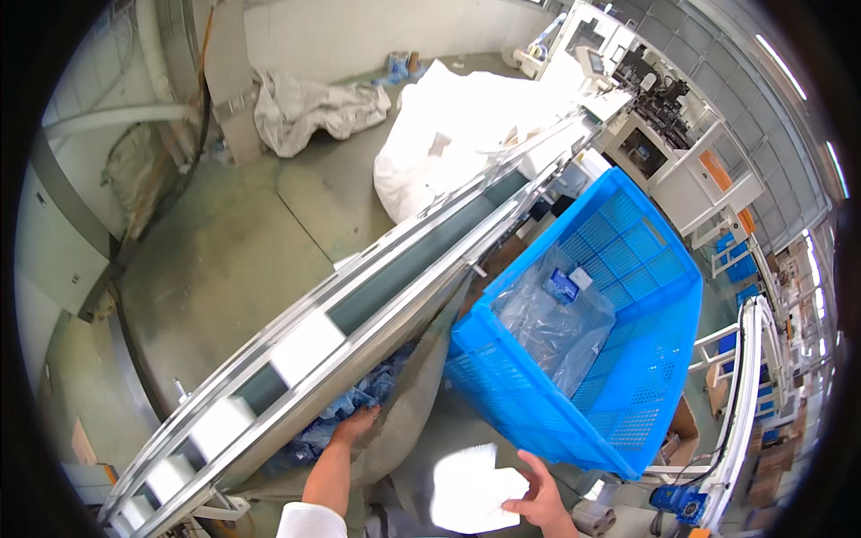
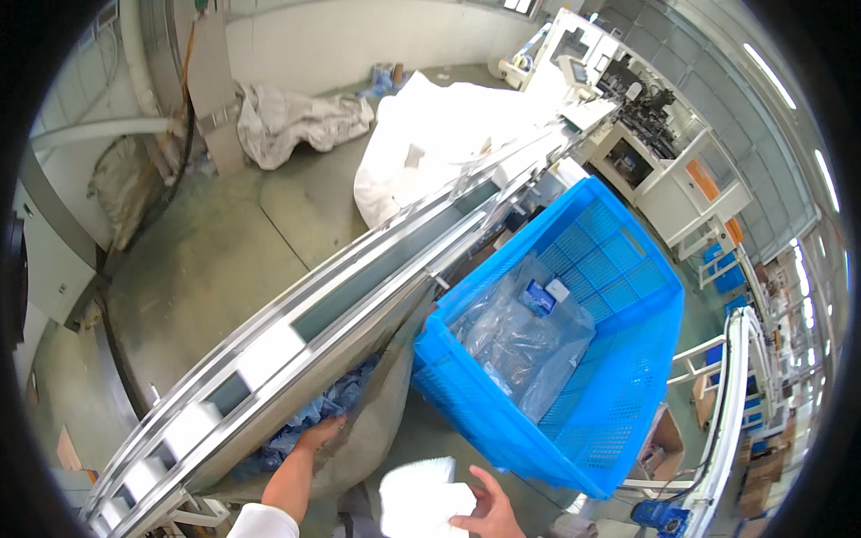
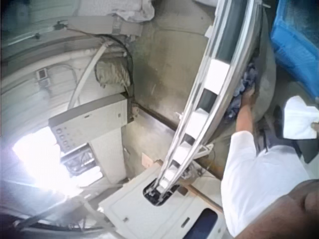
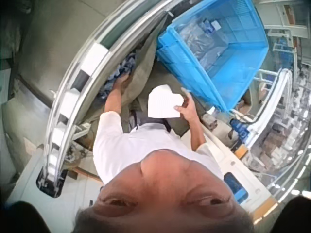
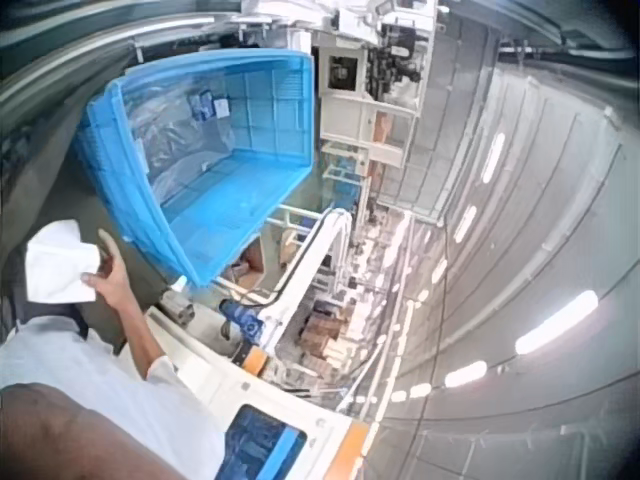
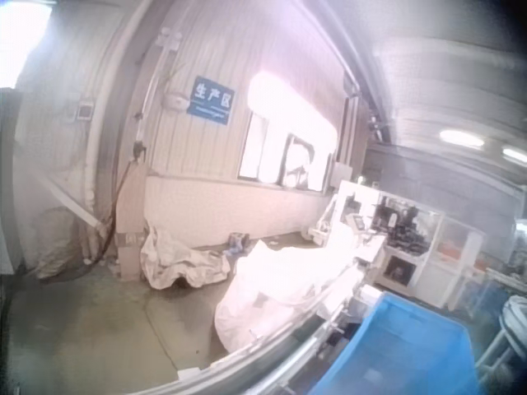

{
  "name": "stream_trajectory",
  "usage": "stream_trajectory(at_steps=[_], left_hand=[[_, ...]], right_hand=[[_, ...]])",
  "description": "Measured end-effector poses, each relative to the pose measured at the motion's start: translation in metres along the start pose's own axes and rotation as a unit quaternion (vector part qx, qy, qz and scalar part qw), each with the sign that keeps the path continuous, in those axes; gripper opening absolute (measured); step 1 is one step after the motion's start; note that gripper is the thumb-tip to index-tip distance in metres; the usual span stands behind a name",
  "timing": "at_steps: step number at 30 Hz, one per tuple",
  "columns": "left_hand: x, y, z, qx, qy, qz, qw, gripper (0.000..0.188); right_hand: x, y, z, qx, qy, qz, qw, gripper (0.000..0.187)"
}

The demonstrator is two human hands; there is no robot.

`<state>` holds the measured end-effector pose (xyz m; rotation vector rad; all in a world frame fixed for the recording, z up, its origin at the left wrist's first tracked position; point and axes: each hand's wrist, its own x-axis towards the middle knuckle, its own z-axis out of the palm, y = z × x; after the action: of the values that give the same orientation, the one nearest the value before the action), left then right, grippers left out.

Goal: The person sorts and packs tissue packs from a blue bin onto a conveyor belt.

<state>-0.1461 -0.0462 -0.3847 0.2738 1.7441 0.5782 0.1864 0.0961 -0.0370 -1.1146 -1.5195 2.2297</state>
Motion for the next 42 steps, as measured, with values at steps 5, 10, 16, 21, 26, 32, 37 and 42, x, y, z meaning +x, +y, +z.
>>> stream_trajectory(at_steps=[5,10,16,21,26,32,37,42], left_hand=[[-0.155,0.072,0.021,0.017,0.114,0.108,0.987,0.069],[-0.301,0.107,0.077,-0.147,0.046,0.321,0.934,0.047],[-0.378,0.128,0.128,-0.376,0.001,0.394,0.839,0.056],[-0.408,0.089,0.14,-0.529,-0.085,0.337,0.774,0.071],[-0.425,0.019,0.144,-0.348,0.085,0.357,0.863,0.085],[-0.48,-0.023,0.082,-0.197,0.133,0.276,0.931,0.084],[-0.555,-0.064,-0.006,-0.212,0.15,0.38,0.888,0.063],[-0.565,-0.138,-0.063,-0.23,0.185,0.315,0.902,0.06]], right_hand=[[-0.032,-0.04,-0.038,-0.005,-0.054,-0.094,0.994,0.096],[-0.055,-0.041,-0.068,-0.022,-0.094,-0.197,0.976,0.1],[-0.09,-0.047,-0.031,0.135,-0.357,-0.217,0.899,0.106],[-0.066,-0.012,-0.008,0.07,-0.247,-0.135,0.957,0.1],[-0.069,0.019,0.032,0.059,-0.224,-0.144,0.962,0.098],[-0.068,0.056,0.111,0.032,-0.242,-0.134,0.96,0.096],[-0.069,0.056,0.184,0.197,-0.272,-0.059,0.94,0.081],[-0.065,0.049,0.246,0.107,-0.171,-0.109,0.973,0.055]])
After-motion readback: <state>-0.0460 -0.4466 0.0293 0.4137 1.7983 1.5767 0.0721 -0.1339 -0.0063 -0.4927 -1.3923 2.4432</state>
